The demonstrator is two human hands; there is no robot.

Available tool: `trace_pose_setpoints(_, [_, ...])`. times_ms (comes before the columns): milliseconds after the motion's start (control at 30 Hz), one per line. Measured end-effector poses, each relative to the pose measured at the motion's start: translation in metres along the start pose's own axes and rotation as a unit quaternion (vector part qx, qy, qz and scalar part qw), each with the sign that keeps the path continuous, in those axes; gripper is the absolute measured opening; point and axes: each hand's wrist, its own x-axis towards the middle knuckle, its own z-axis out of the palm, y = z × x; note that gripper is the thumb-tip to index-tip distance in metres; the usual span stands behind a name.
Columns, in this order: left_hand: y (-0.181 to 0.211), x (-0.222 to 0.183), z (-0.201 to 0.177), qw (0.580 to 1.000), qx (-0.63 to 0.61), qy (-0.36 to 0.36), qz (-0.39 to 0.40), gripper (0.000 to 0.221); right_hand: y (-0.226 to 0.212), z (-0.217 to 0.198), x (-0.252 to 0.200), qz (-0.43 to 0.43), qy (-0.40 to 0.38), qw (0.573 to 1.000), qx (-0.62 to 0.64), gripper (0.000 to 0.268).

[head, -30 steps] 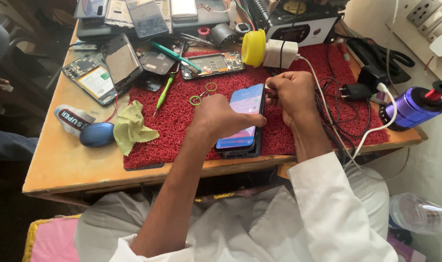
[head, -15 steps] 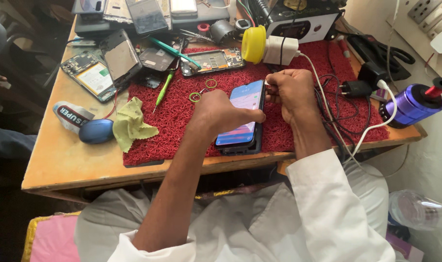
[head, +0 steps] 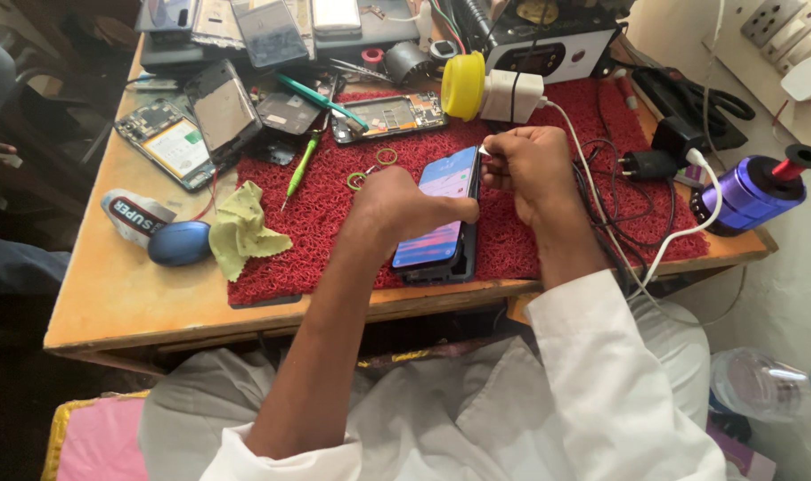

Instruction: The person disassembles a smartphone by removing the back cover and unscrewing internal components. They use a green screwdriver to remove screws from the camera module area and a metal tool to pry open the device casing. The person also tests the phone's screen responsiveness before proceeding with the disassembly.

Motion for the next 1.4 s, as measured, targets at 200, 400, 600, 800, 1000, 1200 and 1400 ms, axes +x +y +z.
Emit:
trace_pose_setpoints(200, [-0.007,-0.006,-0.009,0.997,-0.062,-0.031,-0.037,0.079,-0.017,-0.024,0.003,-0.046,-0.038,0.986,-0.156,0.014])
trace_pose_setpoints(400, [-0.009,-0.007,-0.006,0.997,-0.073,-0.02,-0.027,0.078,-0.024,-0.026,0.001,-0.164,-0.023,0.84,-0.516,0.034])
trace_pose_setpoints(600, [-0.008,-0.017,-0.006,0.998,-0.069,-0.001,0.011,0.069,-0.041,-0.008,-0.02,0.061,-0.232,0.968,-0.074,0.061])
trace_pose_setpoints(800, [-0.007,-0.048,0.003,0.988,-0.125,0.033,0.086,0.049,-0.048,-0.007,-0.048,0.008,-0.347,0.935,0.075,0.073])
trace_pose_setpoints(1000, [-0.005,-0.079,0.017,0.961,-0.12,0.147,0.202,0.052,-0.059,-0.019,-0.072,-0.081,-0.301,0.95,-0.016,0.074])
trace_pose_setpoints(1200, [-0.004,-0.074,0.015,0.974,-0.023,0.152,0.168,0.076,-0.062,-0.024,-0.061,-0.048,-0.339,0.935,0.088,0.066])
trace_pose_setpoints(1400, [-0.001,-0.045,0.004,0.965,0.072,0.153,0.199,0.08,-0.035,-0.024,-0.037,-0.046,-0.323,0.94,0.102,0.062])
